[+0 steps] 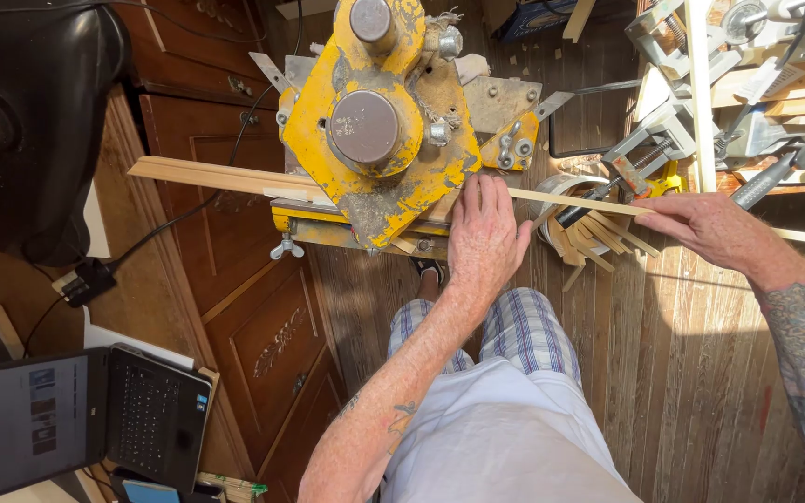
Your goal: Trimming thin wooden strips using a manual miter trimmer and inspecting the cuts
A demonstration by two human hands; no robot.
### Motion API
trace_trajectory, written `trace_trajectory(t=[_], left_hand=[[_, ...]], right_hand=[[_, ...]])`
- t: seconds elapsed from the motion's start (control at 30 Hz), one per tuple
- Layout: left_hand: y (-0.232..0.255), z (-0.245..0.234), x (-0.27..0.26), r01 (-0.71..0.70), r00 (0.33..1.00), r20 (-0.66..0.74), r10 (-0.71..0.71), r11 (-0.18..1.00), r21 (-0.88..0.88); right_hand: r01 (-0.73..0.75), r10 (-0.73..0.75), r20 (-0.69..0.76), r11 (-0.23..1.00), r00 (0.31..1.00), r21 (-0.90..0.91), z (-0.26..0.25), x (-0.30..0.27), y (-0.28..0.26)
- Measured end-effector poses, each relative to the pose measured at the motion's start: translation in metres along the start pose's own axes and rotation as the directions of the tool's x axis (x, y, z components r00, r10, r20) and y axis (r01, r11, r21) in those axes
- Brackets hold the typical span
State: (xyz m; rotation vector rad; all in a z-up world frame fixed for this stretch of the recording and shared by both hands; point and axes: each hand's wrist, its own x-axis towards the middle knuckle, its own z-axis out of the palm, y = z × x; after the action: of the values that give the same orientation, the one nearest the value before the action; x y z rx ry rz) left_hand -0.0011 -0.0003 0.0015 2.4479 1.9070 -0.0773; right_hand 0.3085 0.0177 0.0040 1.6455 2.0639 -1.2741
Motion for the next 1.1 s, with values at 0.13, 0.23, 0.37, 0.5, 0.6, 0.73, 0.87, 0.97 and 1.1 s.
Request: trace_trajectory(t=[0.13,0.23,0.37,0.5,0.6,0.73,0.87,0.97,1.1], left_hand=[[-0.002,0.003,0.001,-0.006,1.000,-0.012,0.006,1.000,-0.027],[-0.002,0.004,-0.004,-0.005,1.000,-0.010,0.005,1.000,-0.014],[-0.002,0.007,0.002,-0.002,1.000,-0.025,0.001,0.998,-0.056],[-0.004,0.009,-0.002,-0.005,0.999,-0.052,0.002,0.999,-0.051],[-0.005,-0.003,-0.001,0.000,0.999,-0.032,0.001,1.000,0.019],[-0.007,0.002,-0.006,-0.024,0.999,-0.029,0.023,1.000,-0.019],[-0.008,0.002,-0.007,-0.023,0.999,-0.033,0.023,1.000,-0.008],[-0.009,0.005,-0.006,-0.022,0.999,-0.042,0.022,1.000,0.005],[-0.011,-0.003,-0.007,-0.042,0.999,-0.023,0.044,0.998,0.051]], right_hand=[[-0.055,0.056,0.020,0.998,0.998,-0.004,-0.001,0.000,0.004],[-0.026,0.027,0.021,0.999,0.999,-0.028,0.001,0.000,0.007],[-0.021,0.021,0.001,0.999,1.000,-0.026,-0.007,0.002,0.005],[0.045,-0.045,-0.017,0.999,0.999,-0.006,-0.005,0.004,0.005],[0.035,-0.035,-0.009,0.999,0.999,-0.028,-0.002,0.006,0.008],[0.033,-0.033,-0.002,0.999,0.999,-0.038,-0.002,0.007,0.007],[0.000,0.001,0.022,1.000,1.000,-0.018,-0.005,0.007,0.003],[-0.007,0.009,0.033,0.998,0.999,-0.059,-0.011,0.009,-0.012],[0.195,-0.178,-0.268,0.980,0.947,0.040,0.001,0.019,-0.067]])
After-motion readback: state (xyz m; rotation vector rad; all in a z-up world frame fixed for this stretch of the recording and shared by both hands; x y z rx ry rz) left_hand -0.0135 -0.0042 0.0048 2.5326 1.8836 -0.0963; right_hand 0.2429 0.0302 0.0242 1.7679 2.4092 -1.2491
